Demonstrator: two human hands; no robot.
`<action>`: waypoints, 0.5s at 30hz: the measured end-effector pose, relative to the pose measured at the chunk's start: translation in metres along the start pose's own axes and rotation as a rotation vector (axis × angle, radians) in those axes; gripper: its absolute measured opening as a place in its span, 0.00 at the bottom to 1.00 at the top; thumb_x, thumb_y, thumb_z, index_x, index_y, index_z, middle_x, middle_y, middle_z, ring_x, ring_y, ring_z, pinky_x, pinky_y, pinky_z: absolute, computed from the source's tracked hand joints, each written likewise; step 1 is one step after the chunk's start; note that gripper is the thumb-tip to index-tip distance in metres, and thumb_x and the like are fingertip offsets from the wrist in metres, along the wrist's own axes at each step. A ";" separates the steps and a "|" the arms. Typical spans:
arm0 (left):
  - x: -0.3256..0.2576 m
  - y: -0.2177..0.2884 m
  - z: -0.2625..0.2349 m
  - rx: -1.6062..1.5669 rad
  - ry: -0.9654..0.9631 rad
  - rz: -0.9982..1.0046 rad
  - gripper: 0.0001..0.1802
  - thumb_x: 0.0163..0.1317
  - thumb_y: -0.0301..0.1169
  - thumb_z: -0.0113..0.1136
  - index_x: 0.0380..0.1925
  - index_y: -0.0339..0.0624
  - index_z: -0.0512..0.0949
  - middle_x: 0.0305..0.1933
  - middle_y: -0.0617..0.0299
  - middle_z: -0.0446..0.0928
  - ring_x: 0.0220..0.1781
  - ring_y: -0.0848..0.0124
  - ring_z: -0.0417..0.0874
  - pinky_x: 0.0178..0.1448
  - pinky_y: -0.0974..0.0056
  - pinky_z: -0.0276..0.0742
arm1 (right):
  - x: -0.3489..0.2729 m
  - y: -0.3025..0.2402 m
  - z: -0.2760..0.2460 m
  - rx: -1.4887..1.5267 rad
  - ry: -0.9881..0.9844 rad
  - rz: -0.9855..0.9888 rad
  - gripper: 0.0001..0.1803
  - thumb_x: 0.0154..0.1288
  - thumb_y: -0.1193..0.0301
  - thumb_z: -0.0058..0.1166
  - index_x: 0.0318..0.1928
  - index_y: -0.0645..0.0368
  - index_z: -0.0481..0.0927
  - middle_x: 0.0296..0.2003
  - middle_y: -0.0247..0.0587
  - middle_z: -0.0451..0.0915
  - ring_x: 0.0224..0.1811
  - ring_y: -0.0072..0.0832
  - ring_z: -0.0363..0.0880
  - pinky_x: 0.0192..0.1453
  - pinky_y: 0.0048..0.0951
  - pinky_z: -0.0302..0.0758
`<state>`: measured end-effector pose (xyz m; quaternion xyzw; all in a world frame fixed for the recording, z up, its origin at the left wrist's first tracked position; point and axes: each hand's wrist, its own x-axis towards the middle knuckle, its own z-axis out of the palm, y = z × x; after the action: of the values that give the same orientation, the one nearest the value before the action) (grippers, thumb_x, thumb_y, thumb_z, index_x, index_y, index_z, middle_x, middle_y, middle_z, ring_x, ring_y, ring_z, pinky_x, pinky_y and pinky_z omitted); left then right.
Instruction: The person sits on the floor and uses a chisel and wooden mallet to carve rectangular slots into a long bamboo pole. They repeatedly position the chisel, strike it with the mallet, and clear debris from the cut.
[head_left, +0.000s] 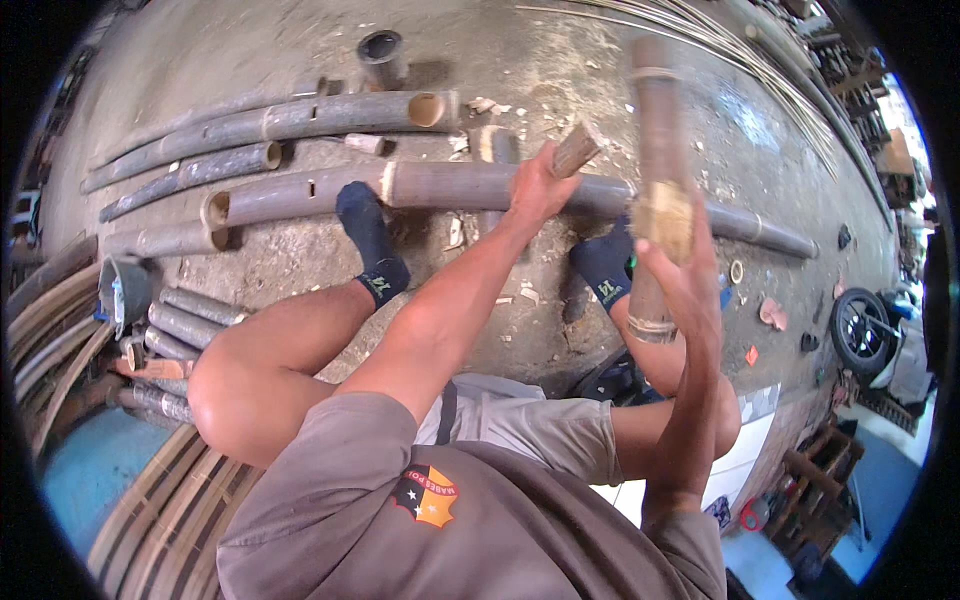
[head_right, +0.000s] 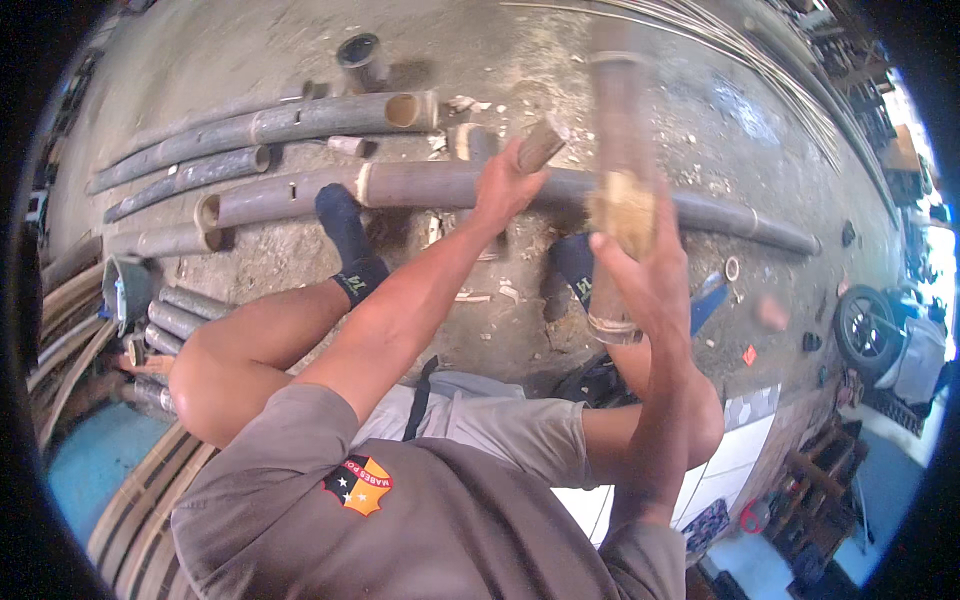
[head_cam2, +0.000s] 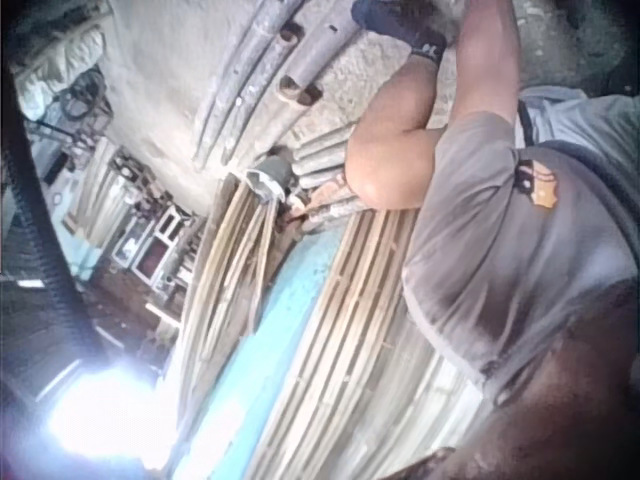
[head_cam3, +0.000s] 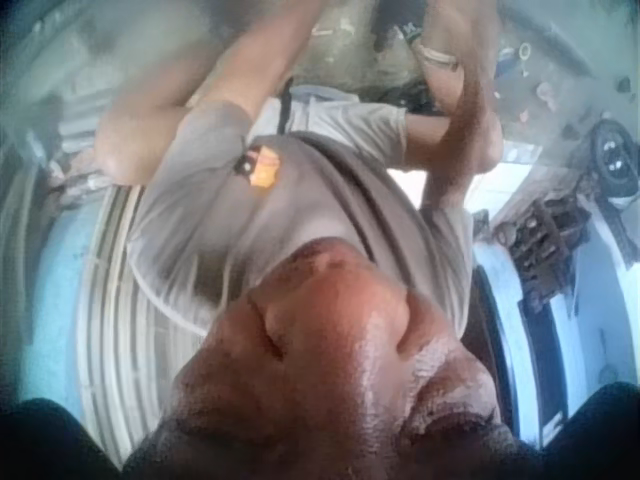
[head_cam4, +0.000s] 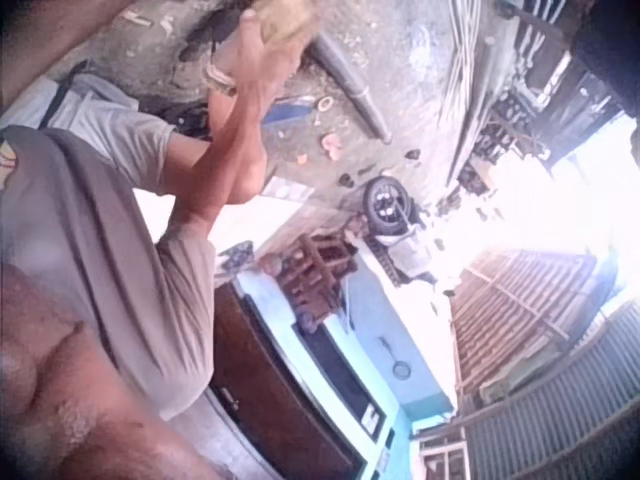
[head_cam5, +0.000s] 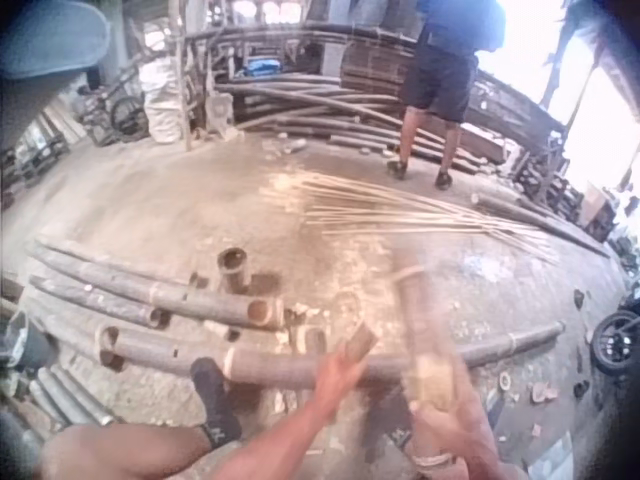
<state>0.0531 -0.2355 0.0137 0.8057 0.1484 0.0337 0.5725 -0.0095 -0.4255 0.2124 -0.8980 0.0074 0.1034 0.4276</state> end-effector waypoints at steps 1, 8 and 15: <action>0.004 -0.002 -0.007 -0.021 -0.021 0.007 0.31 0.54 0.43 0.73 0.55 0.39 0.77 0.47 0.40 0.87 0.52 0.44 0.89 0.56 0.46 0.82 | -0.002 0.005 0.006 0.050 0.065 -0.034 0.55 0.62 0.68 0.70 0.84 0.57 0.52 0.60 0.58 0.82 0.60 0.38 0.83 0.61 0.38 0.80; 0.003 0.000 -0.019 0.013 -0.067 -0.058 0.31 0.55 0.40 0.71 0.57 0.34 0.78 0.47 0.36 0.86 0.53 0.44 0.89 0.57 0.48 0.83 | -0.036 0.026 -0.011 0.317 0.197 -0.090 0.49 0.65 0.75 0.64 0.83 0.64 0.53 0.71 0.51 0.71 0.71 0.40 0.72 0.76 0.39 0.67; 0.045 0.005 -0.034 -0.292 0.245 -0.367 0.24 0.55 0.39 0.69 0.49 0.38 0.78 0.39 0.36 0.86 0.44 0.38 0.88 0.50 0.43 0.82 | -0.043 0.036 -0.002 0.282 0.362 -0.145 0.55 0.60 0.74 0.67 0.83 0.67 0.51 0.75 0.53 0.66 0.76 0.42 0.67 0.81 0.41 0.60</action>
<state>0.0897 -0.1935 0.0248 0.6641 0.3538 0.0476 0.6569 -0.0550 -0.4527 0.1945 -0.8314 0.0336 -0.0922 0.5470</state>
